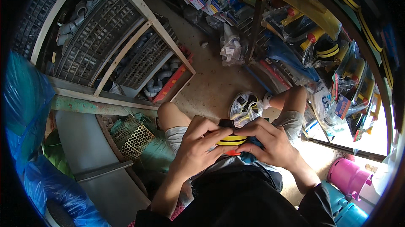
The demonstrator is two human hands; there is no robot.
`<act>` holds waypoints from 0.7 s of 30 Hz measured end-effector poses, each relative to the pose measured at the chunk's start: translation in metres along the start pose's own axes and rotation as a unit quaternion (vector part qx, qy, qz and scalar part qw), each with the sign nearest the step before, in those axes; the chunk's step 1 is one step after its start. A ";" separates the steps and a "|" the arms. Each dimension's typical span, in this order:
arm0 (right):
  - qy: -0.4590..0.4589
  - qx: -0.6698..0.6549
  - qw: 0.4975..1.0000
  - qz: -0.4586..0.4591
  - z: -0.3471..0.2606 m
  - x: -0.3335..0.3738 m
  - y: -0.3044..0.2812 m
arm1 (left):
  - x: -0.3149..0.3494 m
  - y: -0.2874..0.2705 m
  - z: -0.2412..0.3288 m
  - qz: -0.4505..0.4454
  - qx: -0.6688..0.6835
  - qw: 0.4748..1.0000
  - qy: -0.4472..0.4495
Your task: Attach buffing pads and prepare equipment in a tool storage area.
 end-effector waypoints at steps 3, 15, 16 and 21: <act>0.004 -0.045 0.999 -0.016 0.011 0.004 0.008 | 0.004 0.007 -0.005 0.015 0.081 0.997 -0.001; 0.020 0.129 0.991 -0.032 0.004 -0.008 0.012 | 0.009 -0.002 0.007 0.023 -0.056 0.997 -0.051; 0.011 0.158 0.987 -0.038 0.002 -0.010 0.012 | 0.007 -0.001 0.011 0.003 -0.116 0.992 -0.047; 0.031 -0.044 0.996 0.067 0.015 -0.012 0.010 | 0.000 0.001 -0.005 0.129 0.097 0.987 -0.020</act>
Point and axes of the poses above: each hand's wrist, its own x-axis away from the middle knuckle, its own y-axis out of the palm, z = x × y, the point moved 5 cm from there along -x, towards the middle knuckle, and after that the axes turned 15 degrees about -z, right-handed, at the moved point
